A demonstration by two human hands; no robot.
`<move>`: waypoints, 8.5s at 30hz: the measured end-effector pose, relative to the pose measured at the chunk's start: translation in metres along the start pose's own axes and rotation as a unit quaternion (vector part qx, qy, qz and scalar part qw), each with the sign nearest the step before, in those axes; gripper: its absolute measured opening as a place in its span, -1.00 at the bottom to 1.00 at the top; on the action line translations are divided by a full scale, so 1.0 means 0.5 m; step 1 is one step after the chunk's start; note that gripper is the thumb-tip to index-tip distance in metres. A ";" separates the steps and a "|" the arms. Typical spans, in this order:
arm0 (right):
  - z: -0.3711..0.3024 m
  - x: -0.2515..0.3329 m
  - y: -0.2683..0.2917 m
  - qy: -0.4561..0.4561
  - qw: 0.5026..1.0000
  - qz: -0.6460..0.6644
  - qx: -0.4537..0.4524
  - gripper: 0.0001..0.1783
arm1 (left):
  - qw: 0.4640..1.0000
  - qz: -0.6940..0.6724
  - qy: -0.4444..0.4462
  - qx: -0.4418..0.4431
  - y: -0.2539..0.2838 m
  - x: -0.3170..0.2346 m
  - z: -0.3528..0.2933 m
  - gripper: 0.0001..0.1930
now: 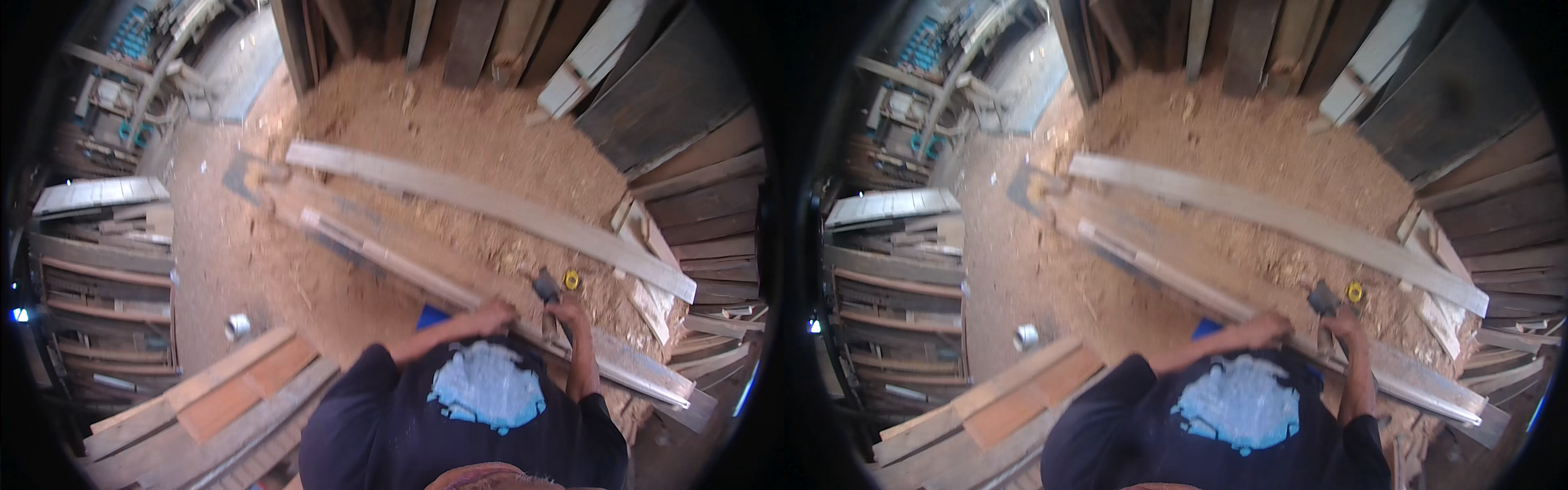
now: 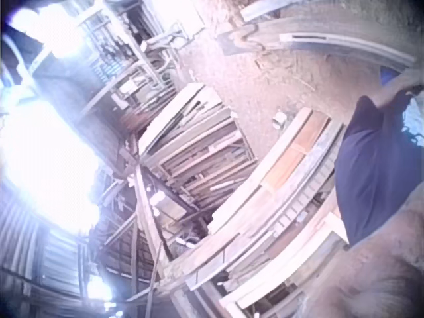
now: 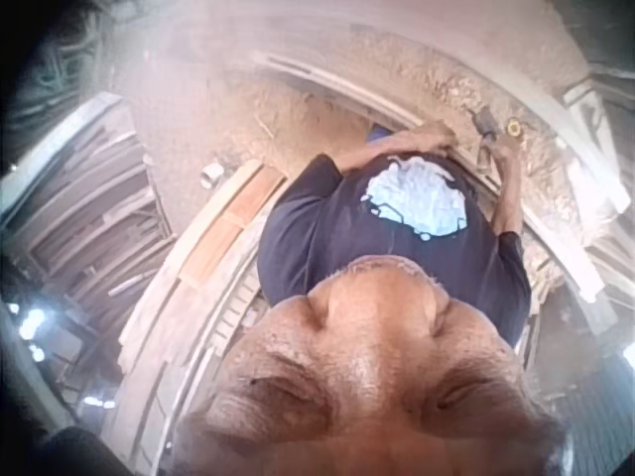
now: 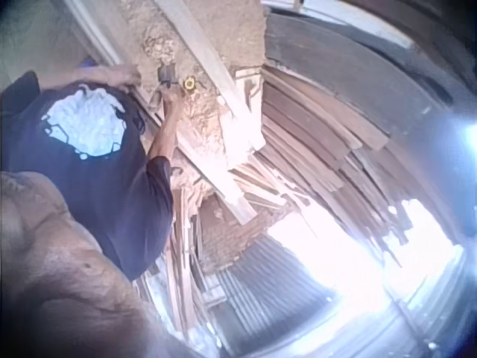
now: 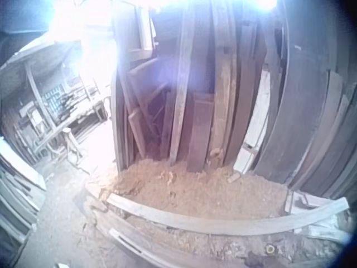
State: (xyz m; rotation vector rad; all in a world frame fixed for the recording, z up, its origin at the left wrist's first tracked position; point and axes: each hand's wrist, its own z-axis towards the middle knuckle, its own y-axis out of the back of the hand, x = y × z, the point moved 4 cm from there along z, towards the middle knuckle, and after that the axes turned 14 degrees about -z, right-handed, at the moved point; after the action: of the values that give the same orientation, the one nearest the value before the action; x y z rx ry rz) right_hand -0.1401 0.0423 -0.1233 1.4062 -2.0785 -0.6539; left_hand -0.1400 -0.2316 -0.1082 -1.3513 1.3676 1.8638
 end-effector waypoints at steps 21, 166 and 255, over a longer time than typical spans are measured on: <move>0.023 0.592 0.065 0.021 0.983 0.157 0.090 -0.66 | 0.668 -0.110 0.315 -0.665 0.764 0.540 -0.751 -0.79; -0.317 1.019 0.519 0.535 0.683 0.418 -0.270 -0.78 | 0.732 -0.109 0.055 -0.671 0.793 0.128 -0.591 -0.74; -0.136 1.191 0.460 0.526 0.771 0.229 -0.276 -0.67 | 0.707 -0.132 0.181 -0.671 0.805 0.103 -0.558 -0.83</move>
State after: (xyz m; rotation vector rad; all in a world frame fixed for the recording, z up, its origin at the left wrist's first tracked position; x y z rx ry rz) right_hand -0.4330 -0.4443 0.1757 0.5950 -1.0770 -0.1357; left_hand -0.3612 -0.6524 0.0192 -2.4331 -0.4454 2.4454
